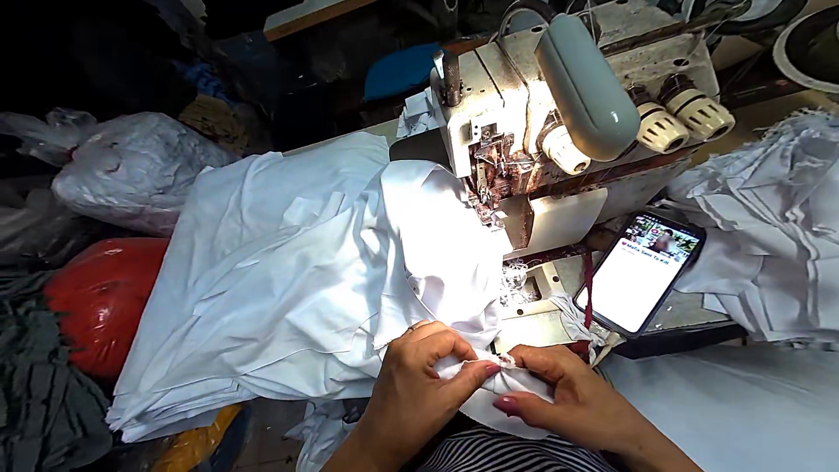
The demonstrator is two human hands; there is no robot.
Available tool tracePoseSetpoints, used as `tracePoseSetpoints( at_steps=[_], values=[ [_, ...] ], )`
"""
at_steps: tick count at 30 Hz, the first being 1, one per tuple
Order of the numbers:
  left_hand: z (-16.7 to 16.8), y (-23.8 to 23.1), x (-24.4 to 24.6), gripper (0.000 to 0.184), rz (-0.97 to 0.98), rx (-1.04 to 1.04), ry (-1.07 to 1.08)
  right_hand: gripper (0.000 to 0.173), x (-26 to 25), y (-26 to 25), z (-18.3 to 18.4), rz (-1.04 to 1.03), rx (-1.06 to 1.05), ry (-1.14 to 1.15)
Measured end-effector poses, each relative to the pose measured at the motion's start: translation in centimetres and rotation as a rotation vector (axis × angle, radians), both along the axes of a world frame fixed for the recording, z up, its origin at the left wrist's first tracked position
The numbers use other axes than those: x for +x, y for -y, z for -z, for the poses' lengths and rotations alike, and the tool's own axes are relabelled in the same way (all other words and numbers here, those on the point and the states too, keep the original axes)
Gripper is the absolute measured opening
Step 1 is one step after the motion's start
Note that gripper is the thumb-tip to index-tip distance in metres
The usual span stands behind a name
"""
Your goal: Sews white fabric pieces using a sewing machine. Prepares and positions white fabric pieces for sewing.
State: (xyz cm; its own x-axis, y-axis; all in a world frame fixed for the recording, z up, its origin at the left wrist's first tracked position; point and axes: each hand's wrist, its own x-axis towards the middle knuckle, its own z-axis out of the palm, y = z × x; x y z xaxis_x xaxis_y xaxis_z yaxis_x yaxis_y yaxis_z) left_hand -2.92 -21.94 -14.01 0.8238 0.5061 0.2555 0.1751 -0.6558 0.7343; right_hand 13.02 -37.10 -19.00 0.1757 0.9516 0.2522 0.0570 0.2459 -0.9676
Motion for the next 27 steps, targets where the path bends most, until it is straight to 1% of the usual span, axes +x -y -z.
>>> tracePoseSetpoints(
  at_steps=[2,3,5,7,10,14,19,22,23,24,25,27],
  values=[
    [-0.2,-0.2,0.0,0.026,0.042,-0.009,-0.074,0.022,-0.3,-0.2,0.1,0.022,-0.013,-0.011],
    [-0.3,-0.4,-0.1,0.028,0.068,-0.033,-0.107,0.023,-0.2,-0.2,0.1,0.003,-0.021,-0.023],
    [-0.4,-0.7,-0.1,0.026,0.107,-0.108,-0.131,0.026,0.0,-0.2,0.1,-0.02,-0.025,-0.027],
    [-0.5,-0.6,0.0,0.025,0.122,-0.158,-0.125,0.027,-0.1,-0.2,0.3,0.013,-0.023,-0.02],
    [-0.6,-0.4,0.2,0.022,0.076,-0.197,-0.117,0.019,-0.9,-0.1,0.7,0.147,-0.018,-0.028],
    [-0.3,-0.1,0.4,0.02,0.045,-0.232,-0.091,0.026,-1.2,-0.2,1.1,0.253,-0.007,0.012],
    [0.0,-0.2,0.5,0.02,0.043,-0.244,-0.065,0.026,-0.9,-0.3,1.1,0.253,0.036,0.072],
    [-0.3,-0.7,0.2,0.021,0.104,-0.284,-0.103,0.025,-0.7,-0.1,1.1,0.271,0.039,0.116],
    [-0.6,-1.1,0.1,0.025,0.13,-0.291,-0.117,0.024,-0.6,-0.1,1.0,0.286,0.027,0.114],
    [-0.9,-1.6,0.0,0.031,0.15,-0.279,-0.12,0.024,-0.5,-0.1,1.0,0.3,0.016,0.101],
    [-1.2,-2.0,-0.1,0.033,0.169,-0.244,-0.11,0.023,-0.4,-0.2,0.9,0.313,0.013,0.089],
    [-1.7,-2.4,-0.2,0.027,0.201,-0.162,-0.07,0.021,-0.3,-0.5,0.8,0.334,0.025,0.076]
  ],
)
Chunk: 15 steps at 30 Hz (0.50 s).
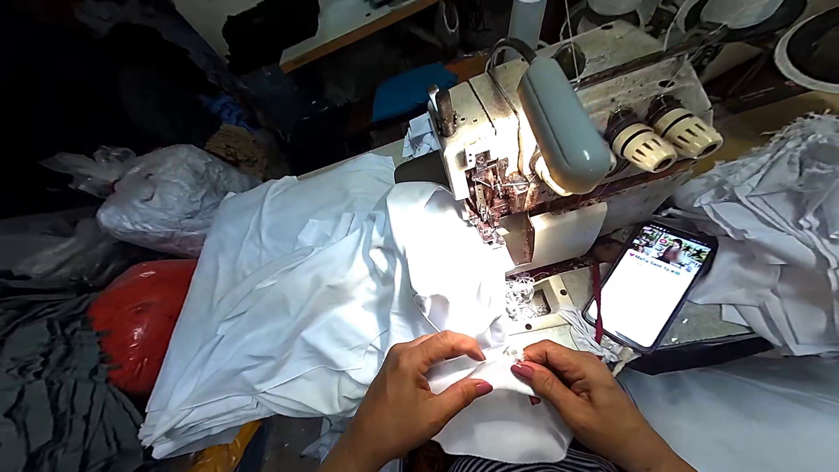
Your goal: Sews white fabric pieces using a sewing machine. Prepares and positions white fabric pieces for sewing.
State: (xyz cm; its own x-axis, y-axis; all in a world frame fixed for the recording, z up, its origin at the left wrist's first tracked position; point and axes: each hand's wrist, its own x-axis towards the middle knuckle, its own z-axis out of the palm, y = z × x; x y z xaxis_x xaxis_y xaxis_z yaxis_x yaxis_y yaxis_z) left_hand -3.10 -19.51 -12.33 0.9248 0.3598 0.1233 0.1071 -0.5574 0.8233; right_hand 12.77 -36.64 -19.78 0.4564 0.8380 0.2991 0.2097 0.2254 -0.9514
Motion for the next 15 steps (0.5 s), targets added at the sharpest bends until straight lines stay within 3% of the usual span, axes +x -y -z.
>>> tracePoseSetpoints(
  at_steps=[4,10,13,15],
  values=[
    [-0.3,-0.5,0.3,0.02,-0.069,0.153,0.038,0.021,0.1,-0.7,-0.3,0.031,0.038,0.023],
    [-1.7,-1.6,1.1,0.017,-0.157,0.196,0.087,0.024,-0.1,-1.9,-0.9,0.063,0.071,0.109],
    [-3.8,-3.2,2.3,0.015,-0.086,0.255,0.14,0.022,-0.7,-2.6,-3.6,0.078,0.045,0.046],
    [-5.5,-4.4,3.3,0.024,-0.014,0.391,0.147,0.02,-1.3,-3.0,-6.2,0.104,0.015,-0.039]
  ],
)
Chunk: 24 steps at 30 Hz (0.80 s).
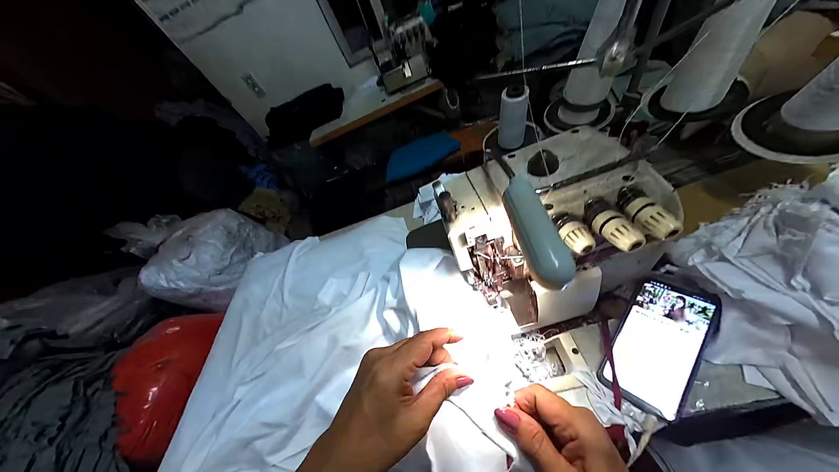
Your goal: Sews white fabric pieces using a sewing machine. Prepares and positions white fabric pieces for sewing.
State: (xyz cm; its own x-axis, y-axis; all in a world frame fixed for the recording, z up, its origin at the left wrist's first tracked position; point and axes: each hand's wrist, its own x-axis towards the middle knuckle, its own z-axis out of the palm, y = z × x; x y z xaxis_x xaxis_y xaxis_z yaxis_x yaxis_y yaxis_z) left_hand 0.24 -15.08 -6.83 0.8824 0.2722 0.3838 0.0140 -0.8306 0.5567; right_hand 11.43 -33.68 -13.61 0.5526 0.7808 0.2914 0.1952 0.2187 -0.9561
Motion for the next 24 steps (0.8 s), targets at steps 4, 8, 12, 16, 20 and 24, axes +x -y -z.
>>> tracePoseSetpoints(
  at_steps=[4,8,12,16,20,24],
  values=[
    [-0.4,-2.5,3.3,0.021,0.094,0.291,-0.015,0.014,-0.1,-2.0,-0.4,0.155,-0.082,-0.116],
    [-1.5,-3.9,5.6,0.016,0.175,0.246,0.011,0.006,0.3,-2.9,-1.1,0.235,-0.009,-0.167],
    [-0.2,-4.8,6.7,0.01,0.173,0.174,0.023,0.006,0.3,-3.5,0.0,0.256,-0.021,-0.214],
    [1.3,-5.4,6.2,0.011,0.186,0.111,0.037,0.008,0.4,-2.6,0.5,0.225,-0.076,-0.308],
    [-1.0,-5.1,6.1,0.008,0.214,0.081,0.06,0.009,0.5,-2.4,-0.3,0.194,-0.013,-0.298],
    [0.5,-5.5,6.8,0.008,0.233,0.094,0.113,0.012,0.2,-2.8,0.7,0.234,-0.016,-0.336]
  ],
)
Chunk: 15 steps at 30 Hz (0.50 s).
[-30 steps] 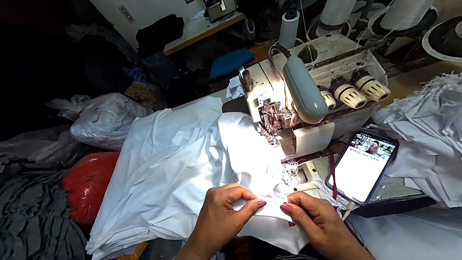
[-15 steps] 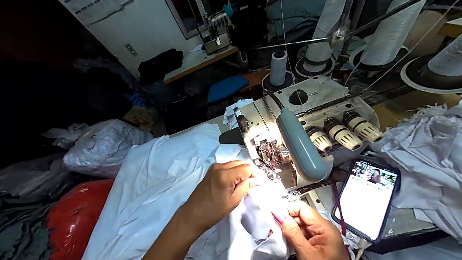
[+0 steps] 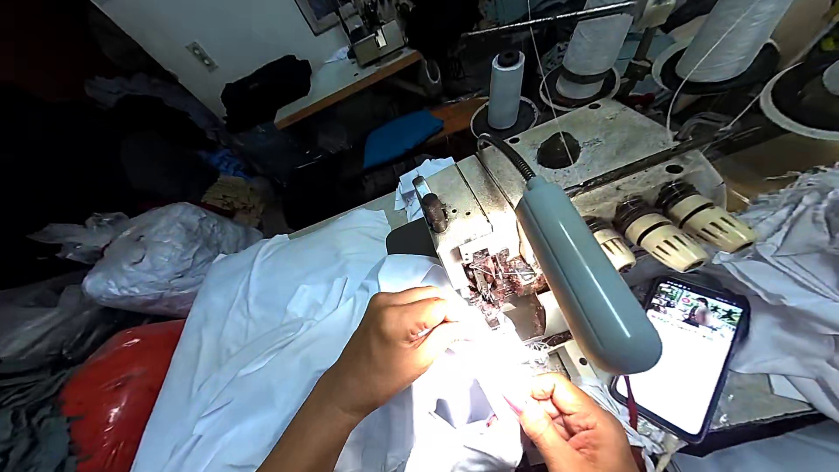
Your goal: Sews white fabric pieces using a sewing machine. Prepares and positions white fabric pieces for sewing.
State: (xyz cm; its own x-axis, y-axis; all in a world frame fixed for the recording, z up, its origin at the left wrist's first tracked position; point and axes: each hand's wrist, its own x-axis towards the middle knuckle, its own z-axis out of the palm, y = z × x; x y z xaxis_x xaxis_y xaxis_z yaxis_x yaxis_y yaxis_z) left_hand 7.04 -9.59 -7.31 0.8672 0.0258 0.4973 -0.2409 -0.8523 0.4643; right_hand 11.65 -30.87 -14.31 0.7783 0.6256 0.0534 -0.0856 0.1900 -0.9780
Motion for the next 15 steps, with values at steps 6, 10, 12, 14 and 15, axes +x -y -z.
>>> tracePoseSetpoints(
  at_steps=[6,10,12,14,15],
  values=[
    [-0.1,-0.2,0.2,0.007,0.007,-0.024,0.026,0.012,0.1,-0.2,-0.1,0.012,0.029,0.017],
    [0.9,-0.4,0.4,0.008,0.004,-0.013,0.04,0.014,-0.1,-0.6,0.6,0.057,0.002,0.024],
    [1.8,-0.6,0.4,0.007,0.004,-0.012,0.053,0.023,-0.3,-0.9,1.1,0.105,-0.003,0.001],
    [2.3,-0.6,0.3,0.006,0.002,-0.005,0.069,0.031,-0.2,-1.1,1.3,0.125,-0.01,-0.021],
    [2.4,-0.4,0.2,0.004,0.001,0.003,0.074,0.033,-0.2,-1.1,1.4,0.128,-0.027,-0.021]
  ],
)
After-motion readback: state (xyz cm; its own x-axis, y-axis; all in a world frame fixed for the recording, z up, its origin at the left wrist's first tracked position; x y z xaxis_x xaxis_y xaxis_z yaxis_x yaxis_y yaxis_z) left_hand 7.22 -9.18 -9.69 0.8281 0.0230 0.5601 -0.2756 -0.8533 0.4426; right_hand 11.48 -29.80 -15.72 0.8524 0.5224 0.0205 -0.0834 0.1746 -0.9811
